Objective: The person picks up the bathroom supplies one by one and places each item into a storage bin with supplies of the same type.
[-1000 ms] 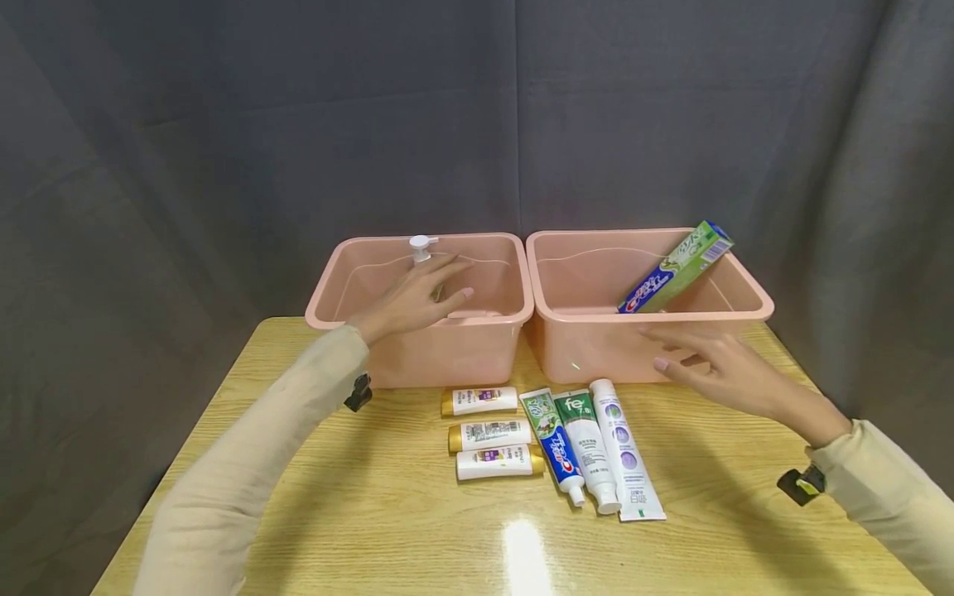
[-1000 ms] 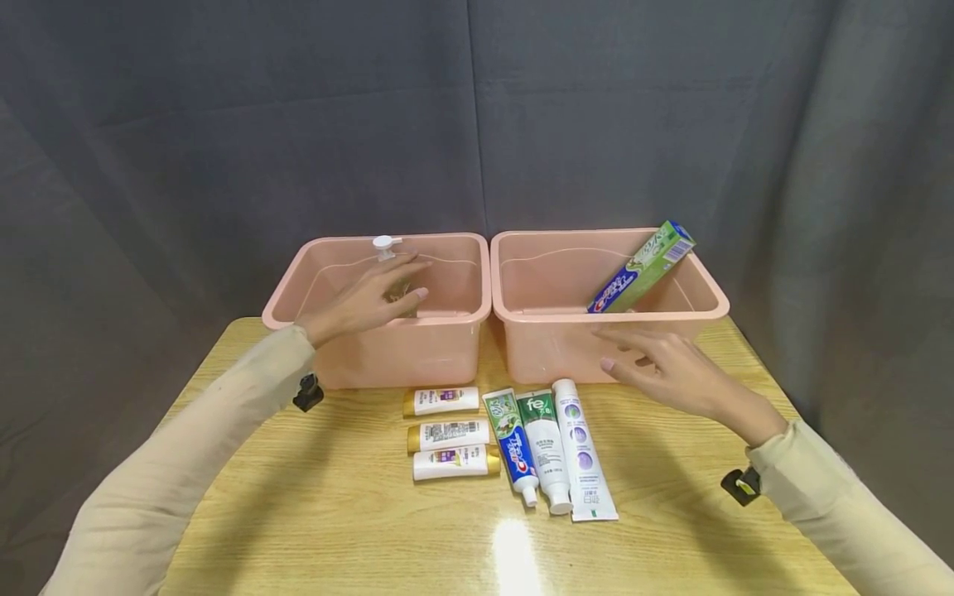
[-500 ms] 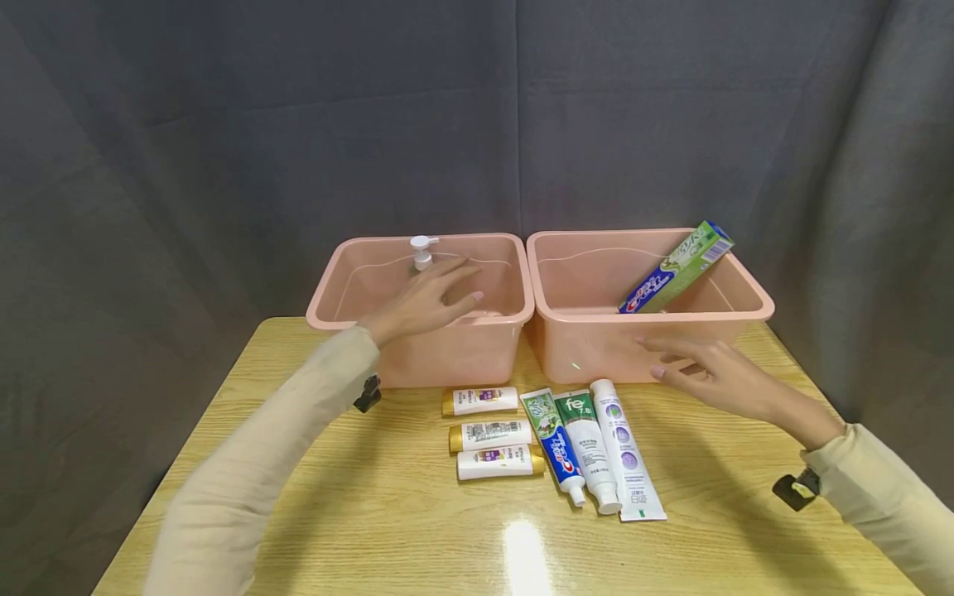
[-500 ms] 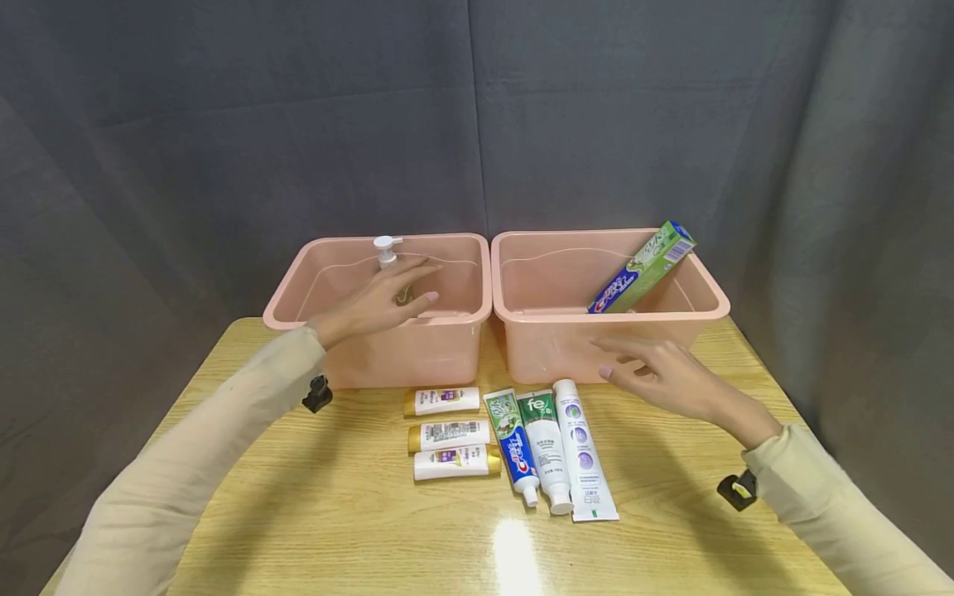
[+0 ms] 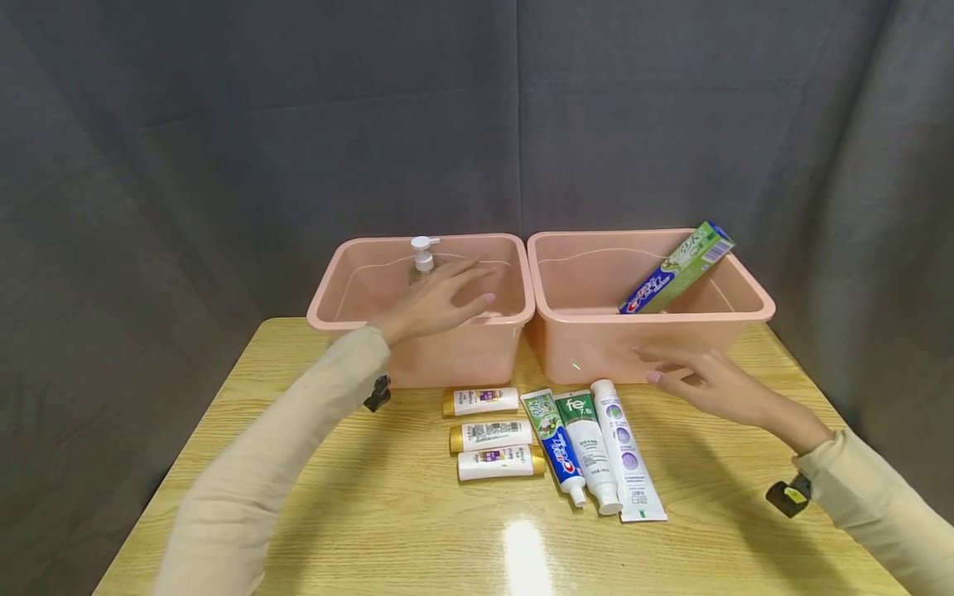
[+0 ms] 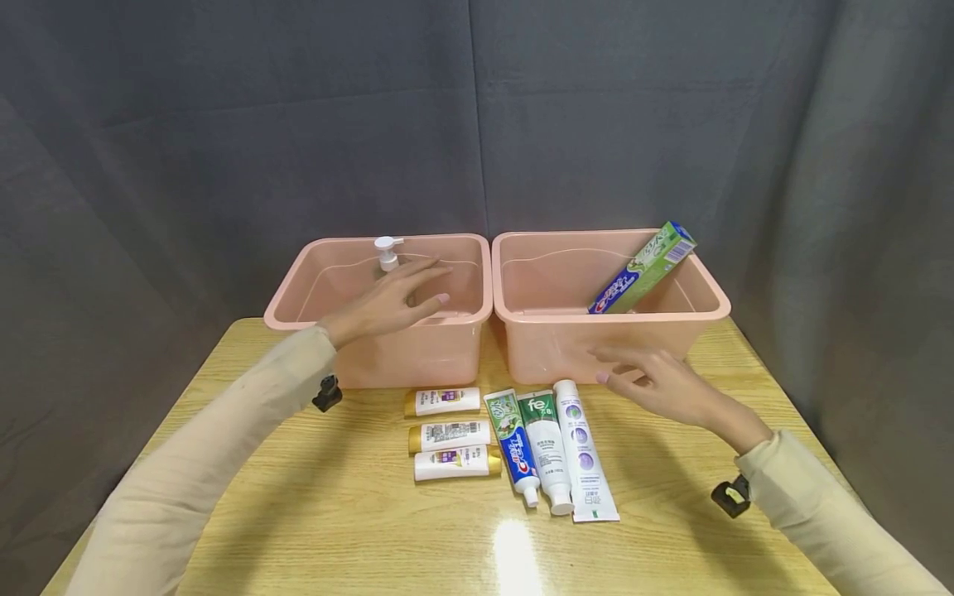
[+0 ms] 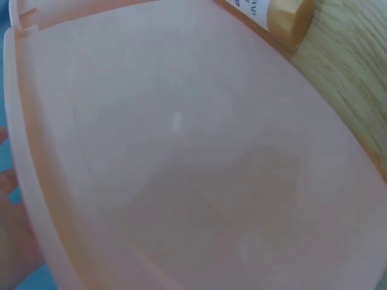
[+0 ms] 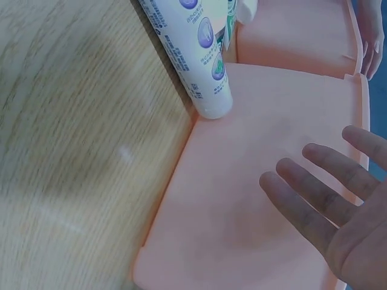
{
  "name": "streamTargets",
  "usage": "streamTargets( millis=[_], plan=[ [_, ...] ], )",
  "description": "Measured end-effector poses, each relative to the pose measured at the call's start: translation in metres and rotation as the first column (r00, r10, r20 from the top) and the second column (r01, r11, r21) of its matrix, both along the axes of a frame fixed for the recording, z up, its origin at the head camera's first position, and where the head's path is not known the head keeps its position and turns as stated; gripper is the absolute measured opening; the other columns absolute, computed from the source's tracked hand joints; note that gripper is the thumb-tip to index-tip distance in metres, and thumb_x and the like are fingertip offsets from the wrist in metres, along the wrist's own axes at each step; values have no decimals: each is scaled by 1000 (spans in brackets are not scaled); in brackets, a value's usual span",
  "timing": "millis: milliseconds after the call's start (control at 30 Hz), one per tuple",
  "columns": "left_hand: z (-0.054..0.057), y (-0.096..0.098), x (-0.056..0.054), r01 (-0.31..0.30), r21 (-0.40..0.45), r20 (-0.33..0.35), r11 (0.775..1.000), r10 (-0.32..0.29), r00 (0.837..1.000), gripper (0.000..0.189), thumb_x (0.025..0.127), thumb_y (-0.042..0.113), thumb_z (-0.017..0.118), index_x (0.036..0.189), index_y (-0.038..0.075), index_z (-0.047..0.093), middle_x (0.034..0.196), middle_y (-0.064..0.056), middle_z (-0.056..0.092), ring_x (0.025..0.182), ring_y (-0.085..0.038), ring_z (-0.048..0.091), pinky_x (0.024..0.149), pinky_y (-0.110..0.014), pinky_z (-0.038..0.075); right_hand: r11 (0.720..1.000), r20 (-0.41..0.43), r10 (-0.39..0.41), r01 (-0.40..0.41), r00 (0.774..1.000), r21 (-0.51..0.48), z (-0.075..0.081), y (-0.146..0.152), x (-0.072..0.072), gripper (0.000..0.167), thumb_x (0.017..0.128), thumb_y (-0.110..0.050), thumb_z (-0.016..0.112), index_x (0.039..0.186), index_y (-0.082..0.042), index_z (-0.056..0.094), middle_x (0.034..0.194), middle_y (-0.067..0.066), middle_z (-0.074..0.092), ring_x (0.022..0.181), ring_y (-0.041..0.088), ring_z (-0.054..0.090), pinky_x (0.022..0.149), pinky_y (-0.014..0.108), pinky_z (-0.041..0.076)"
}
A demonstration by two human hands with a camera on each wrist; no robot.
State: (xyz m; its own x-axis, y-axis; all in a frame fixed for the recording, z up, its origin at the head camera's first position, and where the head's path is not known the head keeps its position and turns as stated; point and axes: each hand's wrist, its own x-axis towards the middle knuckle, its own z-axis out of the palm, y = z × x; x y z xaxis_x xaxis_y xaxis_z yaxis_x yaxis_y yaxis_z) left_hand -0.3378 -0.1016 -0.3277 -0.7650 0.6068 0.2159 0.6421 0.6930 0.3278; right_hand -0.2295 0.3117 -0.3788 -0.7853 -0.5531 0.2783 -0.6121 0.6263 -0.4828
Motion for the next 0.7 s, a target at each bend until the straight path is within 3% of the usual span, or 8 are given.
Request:
streamTargets(
  millis=[300, 533, 700],
  plan=[
    [-1, 7, 0, 16, 7, 0, 1000, -16, 1000, 59, 100, 56, 45, 154, 36, 35, 163, -1, 22, 149, -23, 19, 114, -61, 19, 999, 43, -1, 3, 999, -33, -9, 0, -1, 37, 100, -15, 58, 134, 1, 59, 133, 16, 60, 107, 33, 66, 81, 43, 57],
    [-2, 14, 1, 34, 1, 1, 999, -34, 999, 63, 99, 60, 41, 155, 32, 33, 162, 2, 23, 149, -18, 17, 117, -53, 19, 999, 55, 0, 3, 998, -51, -15, 2, -1, 35, 101, -14, 57, 132, 1, 60, 133, 17, 60, 107, 37, 65, 80, 46, 57],
    [-3, 18, 0, 43, -15, -13, 999, -43, 999, 63, 100, 59, 41, 155, 28, 35, 162, 2, 23, 149, -19, 18, 116, -55, 21, 999, 57, 2, 0, 998, -43, -18, 3, -2, 36, 100, -15, 58, 133, 0, 60, 134, 17, 59, 112, 35, 62, 81, 46, 57]
  ],
)
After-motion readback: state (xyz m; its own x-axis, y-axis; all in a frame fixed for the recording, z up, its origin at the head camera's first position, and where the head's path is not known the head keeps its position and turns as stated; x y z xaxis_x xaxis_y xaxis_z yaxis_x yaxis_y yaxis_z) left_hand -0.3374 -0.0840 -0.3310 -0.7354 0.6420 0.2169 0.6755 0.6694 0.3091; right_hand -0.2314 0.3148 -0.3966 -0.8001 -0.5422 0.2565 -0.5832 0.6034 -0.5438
